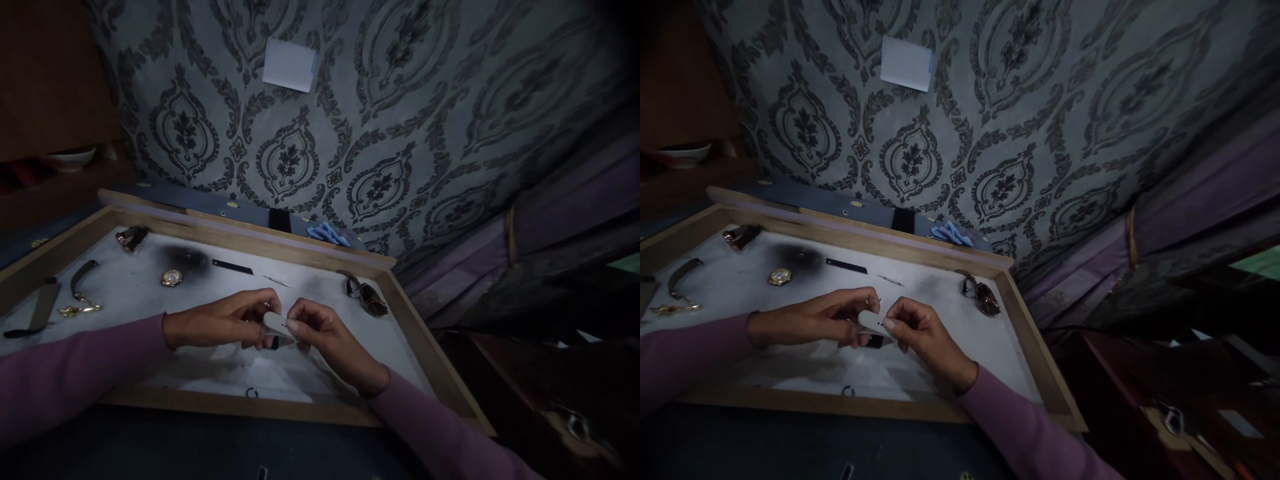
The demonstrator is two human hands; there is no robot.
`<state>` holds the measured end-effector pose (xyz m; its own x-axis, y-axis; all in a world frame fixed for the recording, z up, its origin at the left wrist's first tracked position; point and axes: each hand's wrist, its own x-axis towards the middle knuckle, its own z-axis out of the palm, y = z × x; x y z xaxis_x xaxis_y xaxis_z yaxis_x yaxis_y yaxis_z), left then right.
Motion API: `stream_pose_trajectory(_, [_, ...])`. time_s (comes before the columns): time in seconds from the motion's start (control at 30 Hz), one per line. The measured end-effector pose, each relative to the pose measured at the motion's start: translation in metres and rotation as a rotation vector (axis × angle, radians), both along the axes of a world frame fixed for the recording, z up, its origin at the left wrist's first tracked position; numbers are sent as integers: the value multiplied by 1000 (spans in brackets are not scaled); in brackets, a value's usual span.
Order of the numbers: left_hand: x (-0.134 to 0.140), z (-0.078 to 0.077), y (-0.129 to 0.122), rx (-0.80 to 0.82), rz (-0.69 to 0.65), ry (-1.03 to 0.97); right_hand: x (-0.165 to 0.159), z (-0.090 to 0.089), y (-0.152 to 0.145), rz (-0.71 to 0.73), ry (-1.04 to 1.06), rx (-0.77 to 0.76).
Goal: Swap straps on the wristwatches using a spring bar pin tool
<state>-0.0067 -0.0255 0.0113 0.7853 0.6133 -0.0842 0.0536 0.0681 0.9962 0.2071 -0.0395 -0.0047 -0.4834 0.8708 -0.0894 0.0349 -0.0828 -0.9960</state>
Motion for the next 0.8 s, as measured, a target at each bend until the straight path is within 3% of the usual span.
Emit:
stream_pose_trajectory(0.17, [2, -2, 2, 48, 42, 49, 1, -1, 1, -12, -1, -4])
stream_pose_trajectory(0.4, [2, -13, 7, -208, 111, -100, 6, -1, -1, 110, -28, -37])
stream_pose_trajectory(0.67, [0, -12, 8, -227, 91, -129, 7, -2, -1, 111, 9, -2])
stream_pose_trajectory(0.8, [0, -12, 9, -307, 105, -160, 6, -2, -3, 57, -68, 84])
